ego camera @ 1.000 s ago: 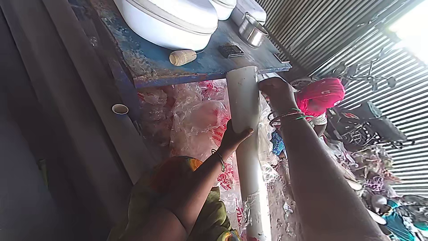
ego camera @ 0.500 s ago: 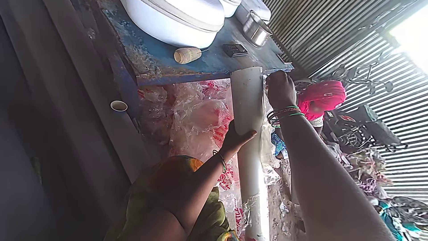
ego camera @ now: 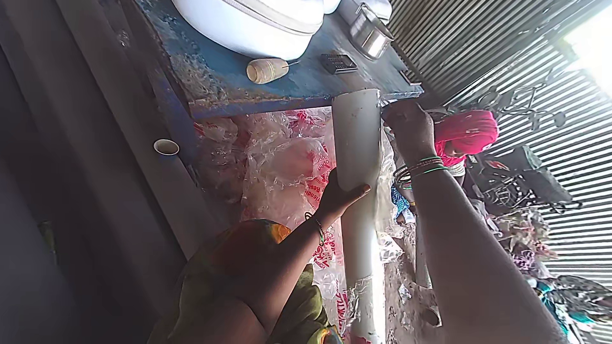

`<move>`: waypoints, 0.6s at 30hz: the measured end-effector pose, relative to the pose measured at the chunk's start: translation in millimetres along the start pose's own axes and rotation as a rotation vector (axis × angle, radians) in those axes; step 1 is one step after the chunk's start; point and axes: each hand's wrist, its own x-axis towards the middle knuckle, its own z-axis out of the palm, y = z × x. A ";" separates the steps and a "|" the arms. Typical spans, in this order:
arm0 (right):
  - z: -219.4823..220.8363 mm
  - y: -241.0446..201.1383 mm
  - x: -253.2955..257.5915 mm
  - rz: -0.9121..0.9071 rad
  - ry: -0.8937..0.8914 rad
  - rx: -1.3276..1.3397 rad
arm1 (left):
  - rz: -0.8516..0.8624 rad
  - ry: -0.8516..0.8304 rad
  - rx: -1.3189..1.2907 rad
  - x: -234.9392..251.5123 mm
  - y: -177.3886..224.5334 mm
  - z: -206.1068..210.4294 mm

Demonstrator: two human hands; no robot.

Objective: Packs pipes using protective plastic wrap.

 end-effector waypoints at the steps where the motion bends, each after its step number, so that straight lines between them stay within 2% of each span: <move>1: 0.6 -1.1 0.9 0.003 0.003 -0.013 | 0.001 0.001 -0.002 -0.3 0.1 0.2; 4: 1.8 -6.2 5.8 0.014 0.006 -0.084 | -0.003 0.007 0.006 -0.7 0.7 0.3; 10: 14.5 -19.9 7.2 0.036 0.057 -0.470 | 0.010 0.027 0.044 0.6 -1.3 1.0; 18: 19.0 -17.6 15.3 0.117 0.092 -0.412 | 0.009 0.033 0.051 -0.3 0.0 1.5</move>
